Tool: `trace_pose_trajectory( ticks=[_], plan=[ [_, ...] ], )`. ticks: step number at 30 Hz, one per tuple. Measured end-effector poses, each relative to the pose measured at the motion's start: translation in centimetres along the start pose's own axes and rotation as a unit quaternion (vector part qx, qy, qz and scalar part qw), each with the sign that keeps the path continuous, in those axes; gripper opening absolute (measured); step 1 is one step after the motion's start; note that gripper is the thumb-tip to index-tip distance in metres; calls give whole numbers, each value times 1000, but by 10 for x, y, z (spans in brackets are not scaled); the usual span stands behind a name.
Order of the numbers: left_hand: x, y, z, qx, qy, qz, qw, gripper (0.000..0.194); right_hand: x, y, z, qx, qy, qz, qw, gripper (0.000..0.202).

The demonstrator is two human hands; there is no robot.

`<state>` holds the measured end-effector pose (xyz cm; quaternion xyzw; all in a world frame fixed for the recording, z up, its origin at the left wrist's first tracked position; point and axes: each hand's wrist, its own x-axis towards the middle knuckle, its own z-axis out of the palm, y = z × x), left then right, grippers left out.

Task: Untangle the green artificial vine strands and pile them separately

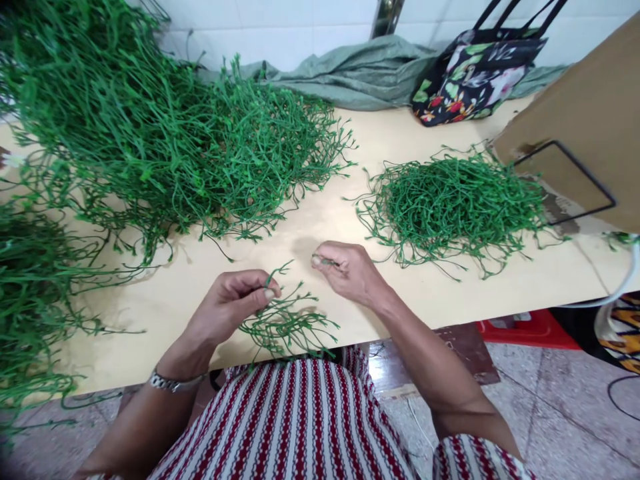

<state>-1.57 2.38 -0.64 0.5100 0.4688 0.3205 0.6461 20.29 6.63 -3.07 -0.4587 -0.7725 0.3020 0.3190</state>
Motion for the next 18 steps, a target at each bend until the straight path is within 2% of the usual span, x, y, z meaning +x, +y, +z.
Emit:
trace_pose_trajectory(
  ticks=[1, 3, 5, 7, 8, 9, 12, 13, 15, 18],
  plan=[
    [2, 0, 0, -7, -1, -3, 1000, 20, 3, 0, -9, -32, 29, -15, 999, 22],
    [6, -1, 0, -19, 0, -12, 1000, 19, 7, 4, -34, -130, 130, -24, 983, 19],
    [9, -4, -1, -27, 8, -25, 999, 16, 10, 16, -65, -270, 231, -7, 935, 23],
    [11, -7, -3, -41, 19, -31, 998, 13, 13, 35, -97, -392, 282, 31, 875, 26],
    [12, -8, -3, -50, 26, -31, 998, 13, 14, 46, -110, -429, 289, 60, 854, 28],
    [13, -8, -3, -58, 35, -29, 997, 13, 16, 58, -120, -445, 262, 87, 852, 29],
    [15, -6, -1, -67, 67, -22, 995, 12, 19, 84, -134, -416, 177, 143, 881, 28],
    [16, -5, 0, -65, 77, -22, 995, 11, 20, 89, -136, -399, 167, 154, 888, 28],
    [17, -3, 1, -58, 92, -20, 994, 10, 20, 92, -141, -386, 164, 162, 893, 31],
    [19, -2, 2, -54, 110, -9, 992, 8, 17, 86, -160, -427, 146, 145, 880, 37]
  ],
)
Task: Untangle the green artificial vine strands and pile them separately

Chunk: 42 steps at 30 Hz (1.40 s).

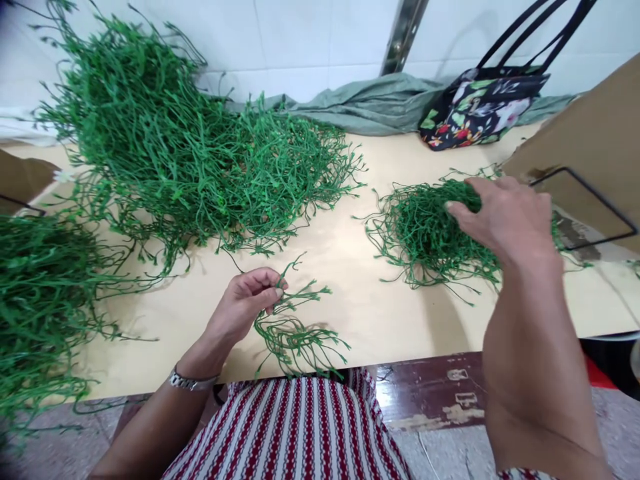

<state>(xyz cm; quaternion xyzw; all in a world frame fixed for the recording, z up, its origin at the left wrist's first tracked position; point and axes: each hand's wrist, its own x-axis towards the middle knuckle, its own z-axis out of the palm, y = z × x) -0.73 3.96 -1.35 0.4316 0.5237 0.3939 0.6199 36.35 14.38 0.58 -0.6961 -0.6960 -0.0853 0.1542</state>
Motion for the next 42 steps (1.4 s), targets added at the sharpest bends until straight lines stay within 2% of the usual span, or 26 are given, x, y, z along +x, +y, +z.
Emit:
trace_pose_trajectory(
  ticks=[3, 5, 6, 8, 9, 11, 12, 14, 16, 18, 23, 27, 31, 36, 39, 42],
  plan=[
    [2, -2, -1, -1, 9, 10, 1000, 7, 3, 3, -20, -80, -26, -13, 996, 29],
    [4, -4, -1, 2, 9, 15, 1000, 5, -1, -12, -29, -97, 0, -18, 995, 28],
    [5, -4, -1, 6, 11, 18, 1000, 5, -6, -26, -31, -78, 32, -35, 996, 29],
    [7, -5, 0, 13, 18, 26, 999, 4, -24, -65, -32, 28, 112, -108, 987, 29],
    [7, -5, 1, 17, 22, 29, 999, 4, -34, -87, -30, 106, 103, -158, 976, 27],
    [7, -4, 3, 21, 28, 35, 999, 4, -57, -132, -23, 248, 32, -271, 930, 23],
    [7, -3, 4, 19, 29, 39, 999, 4, -66, -152, -18, 290, -5, -306, 907, 26],
    [6, -2, 7, 8, 29, 47, 998, 4, -81, -181, -6, 299, -98, -347, 883, 38],
    [4, -1, 8, -7, 27, 55, 998, 6, -88, -197, 8, 308, -169, -359, 865, 43],
    [4, -1, 9, -20, 34, 63, 997, 7, -92, -203, 18, 346, -203, -345, 849, 37],
    [7, -3, 10, -61, 66, 88, 992, 12, -98, -209, 29, 481, -270, -246, 798, 15],
    [13, -7, 11, -80, 94, 104, 987, 13, -99, -213, 31, 449, -262, -215, 827, 12],
    [18, -9, 12, -86, 100, 114, 985, 13, -99, -215, 34, 405, -282, -211, 844, 13],
    [19, -8, 10, -106, 93, 118, 983, 11, -99, -215, 32, 391, -233, -238, 858, 11],
    [16, -7, 6, -100, 79, 121, 984, 8, -93, -210, 25, 379, -226, -279, 853, 10],
    [13, -6, 2, -52, 50, 150, 986, 6, -84, -204, 20, 439, -228, -292, 818, 23]
  ],
)
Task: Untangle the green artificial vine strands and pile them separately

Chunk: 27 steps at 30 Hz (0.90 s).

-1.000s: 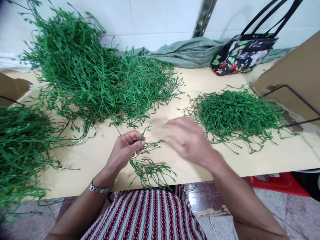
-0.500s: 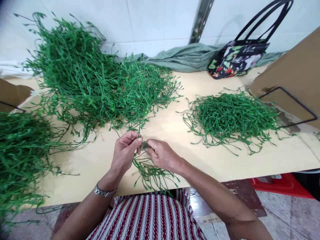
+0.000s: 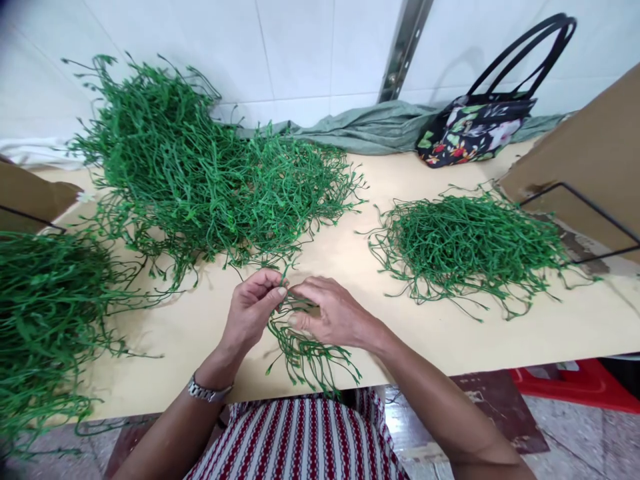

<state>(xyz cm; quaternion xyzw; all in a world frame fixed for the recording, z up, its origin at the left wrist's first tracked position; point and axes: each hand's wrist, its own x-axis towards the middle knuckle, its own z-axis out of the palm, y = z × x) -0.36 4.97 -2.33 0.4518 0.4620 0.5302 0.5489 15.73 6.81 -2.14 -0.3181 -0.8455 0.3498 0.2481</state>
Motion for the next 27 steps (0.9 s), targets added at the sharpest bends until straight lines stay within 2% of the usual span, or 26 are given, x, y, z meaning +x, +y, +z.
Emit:
trace_pose_trajectory(
  ticks=[4, 7, 9, 13, 16, 20, 23, 27],
  plan=[
    [-4, 0, -3, 73, -54, 42, 995, 3, 2, 7, -3, 128, -2, 26, 991, 21],
    [-7, -1, -3, 94, -53, 54, 993, 3, 2, 9, 6, 211, -22, 57, 976, 17],
    [-8, -1, -2, 93, -44, 53, 993, 3, 1, 8, 12, 232, 5, 78, 970, 13],
    [-11, 0, -3, 76, -44, 40, 995, 5, 0, 5, 17, 222, 72, 100, 967, 10],
    [-11, 1, -3, 58, -60, 14, 996, 14, -2, 5, 18, 225, 92, 95, 965, 10],
    [-10, 1, -5, 63, -81, -13, 995, 12, -6, 7, 20, 205, 104, 70, 971, 9],
    [-10, 3, -6, 164, -94, 5, 982, 9, -7, 8, 19, 172, 96, 41, 979, 8],
    [-11, 9, -6, 338, -106, 57, 933, 13, -7, 6, 15, 47, 89, -4, 995, 10]
  ],
)
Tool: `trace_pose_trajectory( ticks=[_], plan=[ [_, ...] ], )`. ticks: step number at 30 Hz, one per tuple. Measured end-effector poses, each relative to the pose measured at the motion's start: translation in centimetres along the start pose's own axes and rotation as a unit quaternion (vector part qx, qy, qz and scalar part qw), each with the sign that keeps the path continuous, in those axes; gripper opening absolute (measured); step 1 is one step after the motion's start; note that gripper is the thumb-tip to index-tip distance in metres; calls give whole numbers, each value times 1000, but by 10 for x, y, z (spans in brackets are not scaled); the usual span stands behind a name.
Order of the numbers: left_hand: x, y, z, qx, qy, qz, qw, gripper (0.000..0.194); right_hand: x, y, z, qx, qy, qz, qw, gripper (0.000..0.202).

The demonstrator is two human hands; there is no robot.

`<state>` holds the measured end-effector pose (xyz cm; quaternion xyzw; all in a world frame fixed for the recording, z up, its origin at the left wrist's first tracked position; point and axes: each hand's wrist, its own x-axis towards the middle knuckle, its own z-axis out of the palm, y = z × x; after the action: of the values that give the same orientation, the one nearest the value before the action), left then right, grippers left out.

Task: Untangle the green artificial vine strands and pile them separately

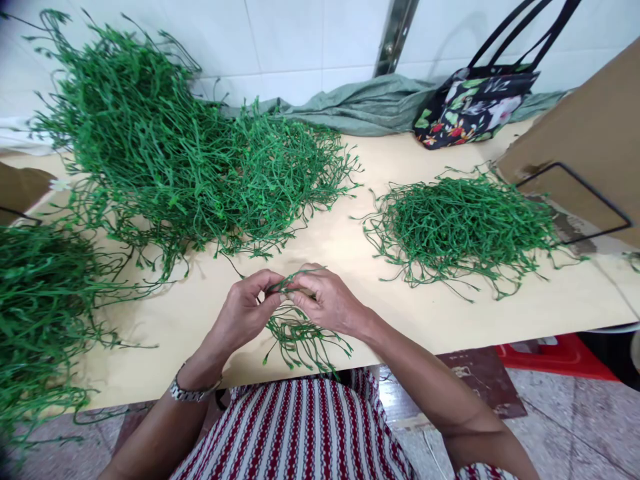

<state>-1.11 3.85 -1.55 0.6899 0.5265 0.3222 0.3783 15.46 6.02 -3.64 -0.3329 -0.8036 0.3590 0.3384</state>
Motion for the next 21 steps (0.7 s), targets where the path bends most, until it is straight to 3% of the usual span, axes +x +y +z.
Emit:
trace_pose_trajectory(
  ticks=[4, 8, 11, 14, 21],
  plan=[
    [0, 4, 0, 74, -8, 18, 997, 13, -3, -3, 0, -88, -4, -37, 995, 23],
    [0, 2, -1, 62, -54, 16, 996, 14, -5, -6, -2, -95, -34, -35, 994, 28],
    [-1, 2, -2, 25, -114, -1, 993, 12, -5, -6, -7, -15, -113, -1, 993, 29],
    [-2, 4, -3, -8, -155, -20, 988, 13, -5, -1, -10, 117, -192, 68, 972, 33],
    [-5, 11, -5, -181, -220, -87, 955, 20, -6, 8, -6, 335, -261, 128, 896, 41]
  ],
)
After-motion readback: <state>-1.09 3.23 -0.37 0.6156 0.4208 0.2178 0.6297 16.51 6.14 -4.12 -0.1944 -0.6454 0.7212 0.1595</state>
